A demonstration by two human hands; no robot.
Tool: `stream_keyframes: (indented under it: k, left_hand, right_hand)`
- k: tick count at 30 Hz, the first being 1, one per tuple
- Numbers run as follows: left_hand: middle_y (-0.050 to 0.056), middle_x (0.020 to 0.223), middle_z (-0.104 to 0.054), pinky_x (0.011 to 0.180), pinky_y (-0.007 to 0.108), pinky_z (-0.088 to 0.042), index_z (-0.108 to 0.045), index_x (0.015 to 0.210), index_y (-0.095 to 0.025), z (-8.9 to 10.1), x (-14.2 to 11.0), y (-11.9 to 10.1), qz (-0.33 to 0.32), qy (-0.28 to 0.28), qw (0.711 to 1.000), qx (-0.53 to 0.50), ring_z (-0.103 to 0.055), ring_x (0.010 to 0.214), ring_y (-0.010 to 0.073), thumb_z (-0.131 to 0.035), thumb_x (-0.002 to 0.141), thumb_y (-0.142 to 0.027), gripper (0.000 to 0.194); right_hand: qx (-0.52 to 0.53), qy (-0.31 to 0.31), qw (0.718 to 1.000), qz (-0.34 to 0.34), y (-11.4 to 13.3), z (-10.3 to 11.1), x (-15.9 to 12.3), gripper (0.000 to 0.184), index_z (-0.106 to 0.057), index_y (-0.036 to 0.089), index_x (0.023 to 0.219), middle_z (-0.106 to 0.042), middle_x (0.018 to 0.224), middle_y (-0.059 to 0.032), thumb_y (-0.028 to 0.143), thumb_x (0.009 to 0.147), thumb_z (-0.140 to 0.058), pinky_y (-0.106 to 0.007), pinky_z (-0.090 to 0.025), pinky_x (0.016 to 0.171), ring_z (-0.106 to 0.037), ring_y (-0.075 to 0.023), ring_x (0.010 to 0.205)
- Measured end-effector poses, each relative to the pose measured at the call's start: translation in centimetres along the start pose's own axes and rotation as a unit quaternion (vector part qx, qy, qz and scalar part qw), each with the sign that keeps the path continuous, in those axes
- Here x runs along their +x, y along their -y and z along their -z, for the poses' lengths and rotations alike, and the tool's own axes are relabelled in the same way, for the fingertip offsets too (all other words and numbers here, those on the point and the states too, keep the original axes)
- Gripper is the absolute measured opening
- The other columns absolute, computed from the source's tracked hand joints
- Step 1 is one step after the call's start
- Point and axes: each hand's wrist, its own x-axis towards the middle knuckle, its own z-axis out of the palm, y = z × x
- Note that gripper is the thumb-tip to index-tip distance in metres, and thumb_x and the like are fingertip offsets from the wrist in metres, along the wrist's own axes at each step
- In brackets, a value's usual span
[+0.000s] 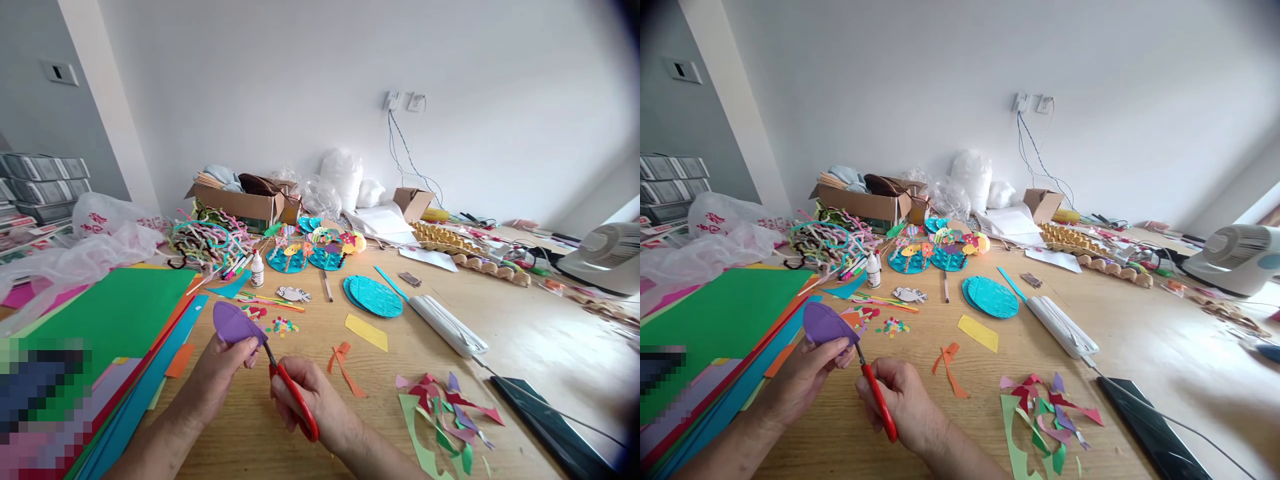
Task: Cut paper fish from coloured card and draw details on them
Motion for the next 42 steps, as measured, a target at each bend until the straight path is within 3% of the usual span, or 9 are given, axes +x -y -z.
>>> stream_keyframes:
  k: [15, 25, 34, 42]
  left_hand:
    - [-0.007, 0.049, -0.044, 0.053, 0.025, -0.035, -0.045, 0.056, -0.021, 0.3, 0.3, 0.3, 0.005, 0.029, 1.0, 0.01, -0.039, 0.052, 0.0114, -0.063, 0.065, -0.03, 0.021]
    - [-0.007, 0.048, -0.041, 0.051, 0.025, -0.034, -0.041, 0.055, -0.022, 0.2, 0.2, -0.5, 0.004, 0.036, 0.999, 0.037, -0.036, 0.05, 0.0113, -0.061, 0.064, -0.032, 0.024]
    - [-0.008, 0.047, -0.035, 0.05, 0.025, -0.03, -0.035, 0.052, -0.023, 0.8, 0.5, -0.3, 0.004, 0.076, 0.996, 0.04, -0.03, 0.049, 0.0104, -0.058, 0.069, -0.032, 0.03]
    - [-0.006, 0.047, -0.036, 0.052, 0.027, -0.031, -0.038, 0.047, -0.022, 0.8, 0.5, -0.9, 0.016, 0.074, 0.995, 0.07, -0.033, 0.051, 0.0124, -0.059, 0.068, -0.039, 0.034]
  right_hand:
    - [-0.018, 0.004, 1.0, 0.002, 0.3, 0.2, -0.2, 0.025, -0.041, 0.018, 0.057, -0.042, 0.042, 0.007, 0.025, 0.08, -0.05, -0.016, -0.024, 0.036, -0.034, -0.0045, 0.036]
    - [-0.026, -0.014, 1.0, -0.002, 0.3, 0.1, -0.1, 0.032, -0.041, 0.019, 0.059, -0.038, 0.043, 0.0087, 0.037, 0.078, -0.058, -0.017, -0.022, 0.036, -0.031, -0.0041, 0.036]
    - [-0.124, -0.039, 0.991, 0.017, 0.7, 0.3, -0.3, 0.03, -0.039, 0.018, 0.058, -0.031, 0.048, 0.008, 0.03, 0.08, -0.055, -0.02, -0.018, 0.043, -0.027, -0.0049, 0.045]
    - [-0.111, -0.046, 0.993, 0.008, 0.8, 0.1, -0.3, 0.036, -0.039, 0.018, 0.057, -0.03, 0.047, 0.0084, 0.039, 0.078, -0.059, -0.02, -0.018, 0.042, -0.026, -0.0048, 0.044]
